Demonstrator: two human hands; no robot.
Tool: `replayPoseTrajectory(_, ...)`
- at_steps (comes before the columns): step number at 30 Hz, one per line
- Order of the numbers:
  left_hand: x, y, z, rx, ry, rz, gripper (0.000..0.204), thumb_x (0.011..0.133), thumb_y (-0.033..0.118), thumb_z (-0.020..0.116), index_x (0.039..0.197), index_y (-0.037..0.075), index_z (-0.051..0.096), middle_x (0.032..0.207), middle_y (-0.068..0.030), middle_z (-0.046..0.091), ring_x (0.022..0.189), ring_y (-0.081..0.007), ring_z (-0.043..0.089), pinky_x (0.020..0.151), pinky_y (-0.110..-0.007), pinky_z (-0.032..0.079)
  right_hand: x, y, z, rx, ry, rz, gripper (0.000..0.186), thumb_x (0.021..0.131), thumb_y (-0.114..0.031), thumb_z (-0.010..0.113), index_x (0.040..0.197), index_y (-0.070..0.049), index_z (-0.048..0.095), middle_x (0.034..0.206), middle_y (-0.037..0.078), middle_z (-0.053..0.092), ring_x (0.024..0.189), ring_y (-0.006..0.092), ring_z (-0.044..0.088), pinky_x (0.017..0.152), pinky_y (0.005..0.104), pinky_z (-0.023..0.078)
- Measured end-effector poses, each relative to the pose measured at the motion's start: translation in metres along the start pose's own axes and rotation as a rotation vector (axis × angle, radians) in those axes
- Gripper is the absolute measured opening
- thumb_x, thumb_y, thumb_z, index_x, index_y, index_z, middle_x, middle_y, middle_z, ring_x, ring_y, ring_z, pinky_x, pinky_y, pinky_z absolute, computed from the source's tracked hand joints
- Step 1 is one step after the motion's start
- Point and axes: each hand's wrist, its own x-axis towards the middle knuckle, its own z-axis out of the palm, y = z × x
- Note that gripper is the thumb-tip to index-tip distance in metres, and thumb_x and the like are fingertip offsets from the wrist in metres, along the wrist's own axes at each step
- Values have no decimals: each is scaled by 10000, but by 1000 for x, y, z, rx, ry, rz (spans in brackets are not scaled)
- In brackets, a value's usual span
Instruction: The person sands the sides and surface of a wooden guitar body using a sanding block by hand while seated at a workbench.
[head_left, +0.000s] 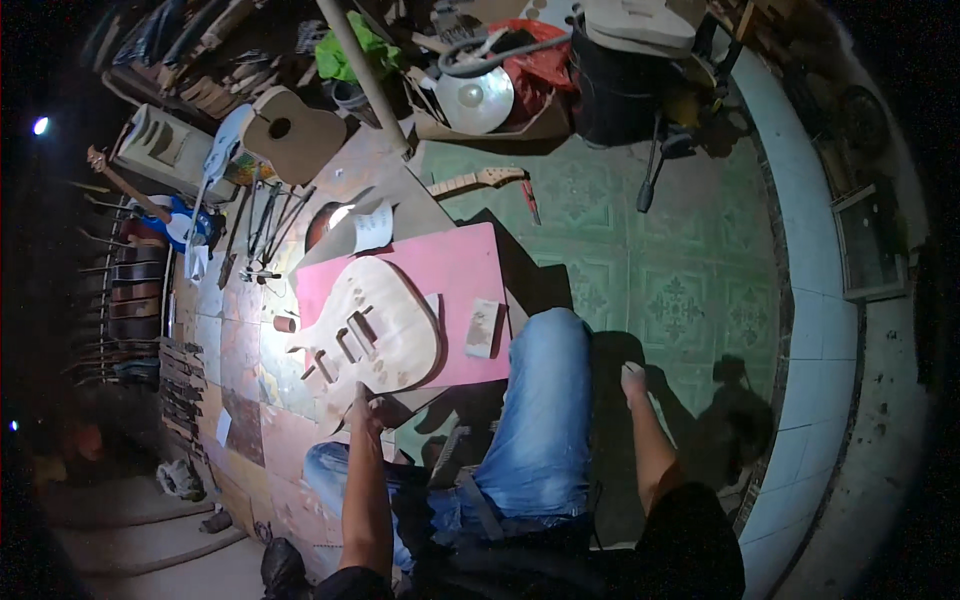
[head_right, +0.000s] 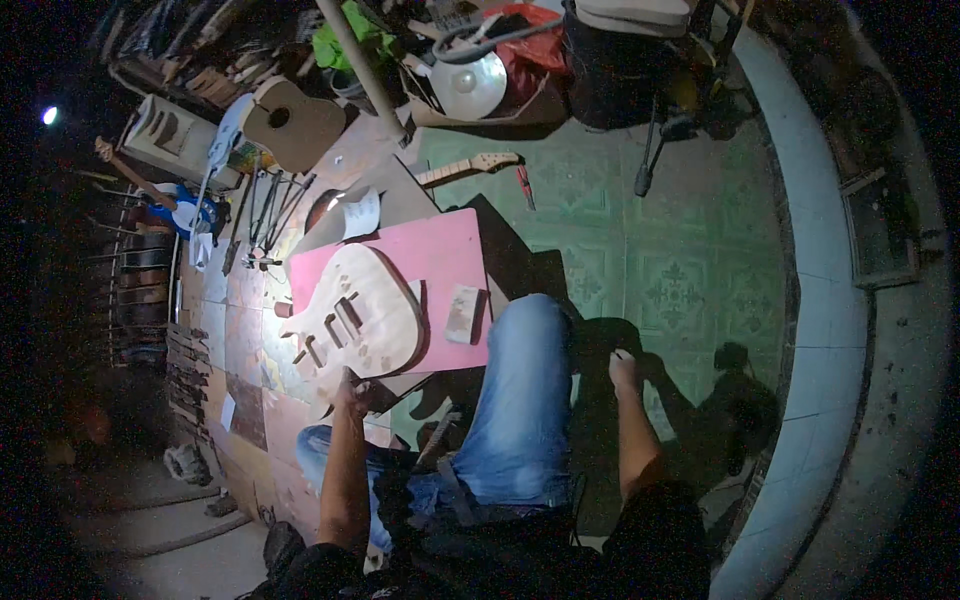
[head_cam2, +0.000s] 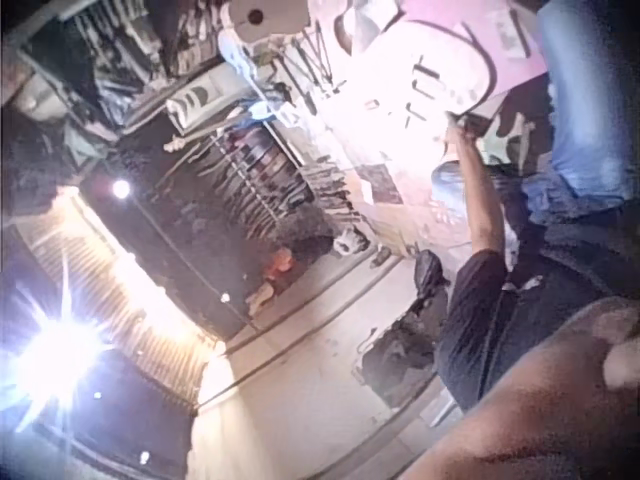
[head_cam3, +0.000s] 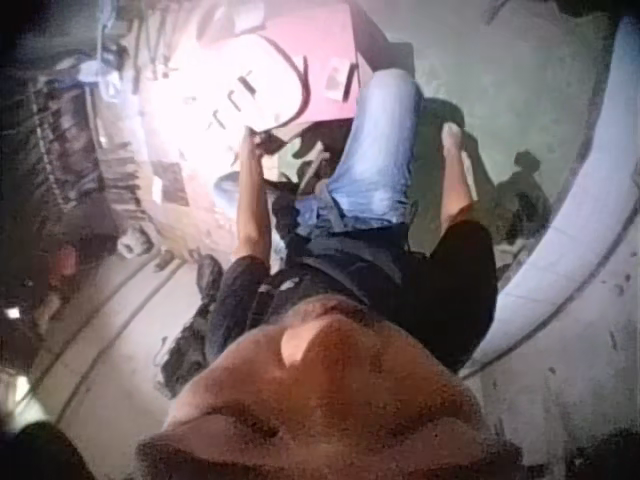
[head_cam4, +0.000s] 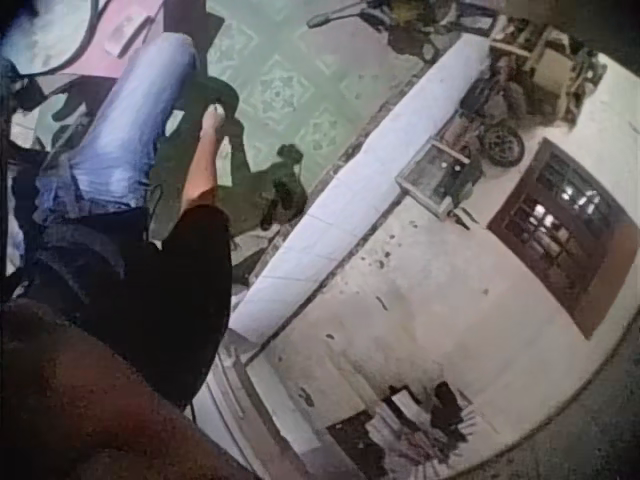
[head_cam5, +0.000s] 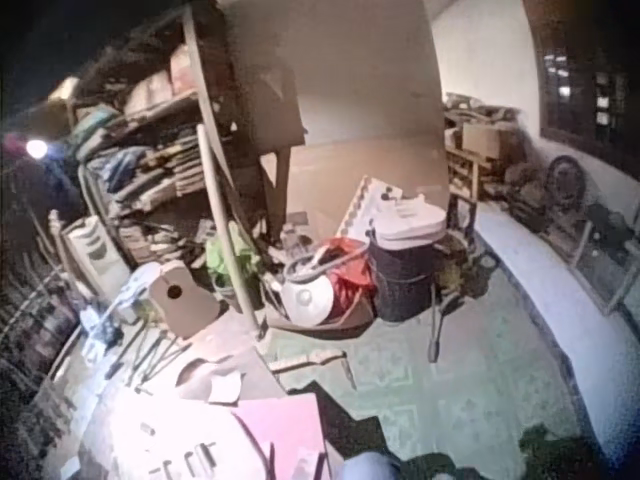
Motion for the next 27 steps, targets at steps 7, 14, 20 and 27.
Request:
replayPoseTrajectory(7, -133, 33, 200, 1365, 515, 714, 1036, 758, 610, 710, 1544, 99, 270, 1582, -255, 214, 1394, -489, 289, 1105, -625, 272, 69, -23, 104, -224, -390, 206, 342, 963, -278, 540, 1156, -19, 653, 965, 83, 651, 867, 277, 638, 747, 417, 495)
replayPoseTrajectory(14, -130, 26, 237, 1328, 635, 937, 907, 833, 541, 660, 1566, 172, 273, 1622, -161, 197, 1426, -404, 286, 1130, -563, 240, 105, -38, 180, -234, -432, 279, 352, 964, -275, 539, 1187, -20, 633, 1042, 101, 632, 936, 276, 621, 803, 418, 483)
replayPoseTrajectory(20, -125, 28, 246, 1240, 541, 944, 866, 801, 485, 660, 1516, 88, 376, 1590, -224, 242, 1378, -440, 318, 1124, -547, 222, 114, -27, 200, -173, -421, 326, 362, 964, -273, 538, 1213, -22, 616, 1109, 116, 615, 995, 275, 607, 851, 419, 473)
replayPoseTrajectory(27, -110, 18, 225, 1297, 613, 808, 801, 825, 502, 675, 1468, 86, 437, 1475, -322, 338, 1391, -474, 272, 1139, -566, 189, 112, -33, 196, -26, -424, 362, 378, 965, -270, 536, 1244, -23, 596, 1187, 133, 596, 1064, 274, 591, 908, 420, 462)
